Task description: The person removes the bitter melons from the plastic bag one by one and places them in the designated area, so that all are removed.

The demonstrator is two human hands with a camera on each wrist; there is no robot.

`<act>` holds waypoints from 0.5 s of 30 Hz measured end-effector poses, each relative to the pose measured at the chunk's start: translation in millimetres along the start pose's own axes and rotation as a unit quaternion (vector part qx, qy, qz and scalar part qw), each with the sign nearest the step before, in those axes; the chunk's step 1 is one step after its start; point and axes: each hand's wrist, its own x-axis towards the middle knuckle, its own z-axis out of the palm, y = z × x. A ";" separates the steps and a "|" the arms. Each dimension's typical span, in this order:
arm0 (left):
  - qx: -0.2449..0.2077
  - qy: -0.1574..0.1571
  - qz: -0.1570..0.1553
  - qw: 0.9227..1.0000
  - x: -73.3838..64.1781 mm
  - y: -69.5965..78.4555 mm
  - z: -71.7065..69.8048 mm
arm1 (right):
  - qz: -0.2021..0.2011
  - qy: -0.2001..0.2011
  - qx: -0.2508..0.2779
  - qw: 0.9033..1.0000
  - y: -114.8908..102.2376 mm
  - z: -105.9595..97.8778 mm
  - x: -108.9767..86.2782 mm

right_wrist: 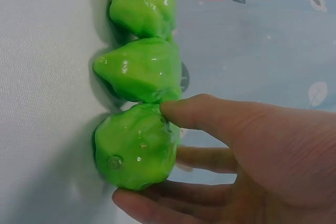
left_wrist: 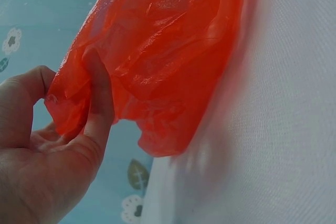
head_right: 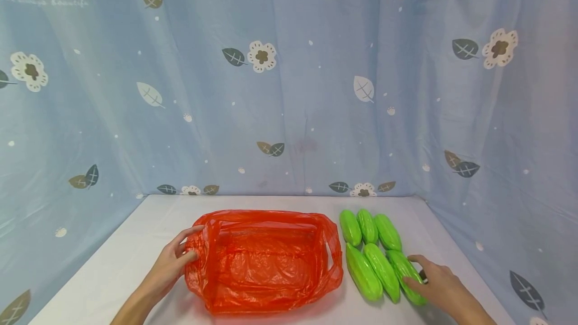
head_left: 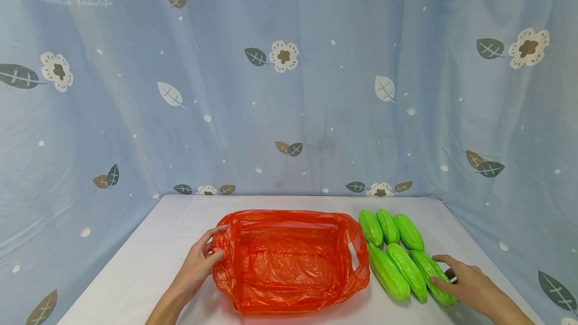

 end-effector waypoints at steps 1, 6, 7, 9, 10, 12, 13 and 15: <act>0.001 0.000 0.000 1.000 0.1 0.0 -0.1 | 0.001 -0.002 0.000 1.000 0.1 0.0 0.1; 0.003 -0.002 0.002 1.000 -0.6 1.5 -0.4 | 0.006 -0.003 -0.008 1.000 0.6 0.2 0.7; 0.003 -0.002 0.003 1.000 -0.8 1.8 -0.5 | 0.006 -0.002 -0.011 1.000 0.7 0.3 0.9; 0.003 -0.003 0.003 1.000 -1.0 2.1 -0.4 | 0.009 0.002 -0.017 1.000 0.6 0.6 1.3; 0.003 -0.004 0.004 1.000 -0.9 2.1 -0.4 | 0.009 0.004 -0.020 1.000 0.4 0.6 1.5; 0.003 -0.005 0.003 1.000 -0.7 1.9 -0.3 | 0.009 0.006 -0.022 1.000 0.2 0.4 1.5; 0.004 -0.004 0.002 1.000 -0.5 1.8 -0.2 | 0.008 0.006 -0.021 1.000 0.1 0.2 1.4; 0.004 -0.004 -0.001 1.000 -0.1 1.5 0.0 | 0.007 0.006 -0.021 1.000 -0.3 -0.2 1.2</act>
